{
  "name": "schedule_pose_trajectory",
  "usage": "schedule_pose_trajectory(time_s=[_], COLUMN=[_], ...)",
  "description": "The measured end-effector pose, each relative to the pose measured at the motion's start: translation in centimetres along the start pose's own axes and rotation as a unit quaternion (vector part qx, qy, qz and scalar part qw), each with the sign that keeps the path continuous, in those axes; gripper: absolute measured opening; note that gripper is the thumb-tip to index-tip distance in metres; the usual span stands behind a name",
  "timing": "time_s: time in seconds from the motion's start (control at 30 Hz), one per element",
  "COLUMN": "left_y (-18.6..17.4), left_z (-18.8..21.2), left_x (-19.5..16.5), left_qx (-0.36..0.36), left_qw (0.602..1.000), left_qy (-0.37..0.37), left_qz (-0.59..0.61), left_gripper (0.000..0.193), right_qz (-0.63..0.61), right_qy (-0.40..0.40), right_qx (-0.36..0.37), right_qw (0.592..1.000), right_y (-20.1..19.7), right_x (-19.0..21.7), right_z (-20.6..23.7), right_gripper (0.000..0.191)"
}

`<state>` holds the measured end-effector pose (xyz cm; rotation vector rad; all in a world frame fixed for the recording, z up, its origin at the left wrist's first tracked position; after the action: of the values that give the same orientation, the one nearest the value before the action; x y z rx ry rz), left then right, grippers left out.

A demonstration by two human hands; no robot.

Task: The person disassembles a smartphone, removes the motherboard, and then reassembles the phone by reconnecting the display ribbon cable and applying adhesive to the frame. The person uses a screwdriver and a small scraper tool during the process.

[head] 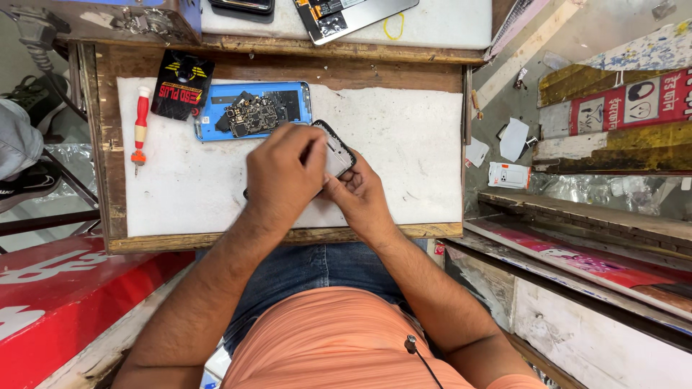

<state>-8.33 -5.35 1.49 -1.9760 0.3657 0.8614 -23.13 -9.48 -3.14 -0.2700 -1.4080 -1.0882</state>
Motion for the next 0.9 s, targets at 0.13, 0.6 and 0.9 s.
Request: schedule_pose_trajectory(time_s=[0.13,0.6,0.9], left_y=[-0.4,1.6,2.0], left_z=[-0.3,-0.3,1.8], left_x=[0.0,0.4,-1.5], left_qx=[-0.047,-0.033,0.055], left_qw=[0.999,0.998,0.987], left_qy=[-0.019,-0.001,0.137], left_qz=[0.009,-0.052,-0.069], left_gripper=[0.006,0.005,0.004], right_qz=[0.017,0.054,0.152], right_qy=[0.005,-0.002,-0.003], right_qx=[-0.007,0.008,-0.039], right_qw=[1.000,0.998,0.988], right_y=[0.2,-0.5,-1.1], right_x=[0.2,-0.3,-0.4], right_z=[0.2,0.2,0.4], right_gripper=[0.047,0.049,0.049])
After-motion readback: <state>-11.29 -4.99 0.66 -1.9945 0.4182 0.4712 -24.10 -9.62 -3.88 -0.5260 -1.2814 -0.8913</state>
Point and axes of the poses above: each hand's wrist, its own z-axis away from the middle knuckle, its own y-axis out of the palm, x = y × z, the point moved 1 cm from there along -z, towards the middle knuckle, and after that the axes turned 7 degrees about -z, right-handed, at the moved point
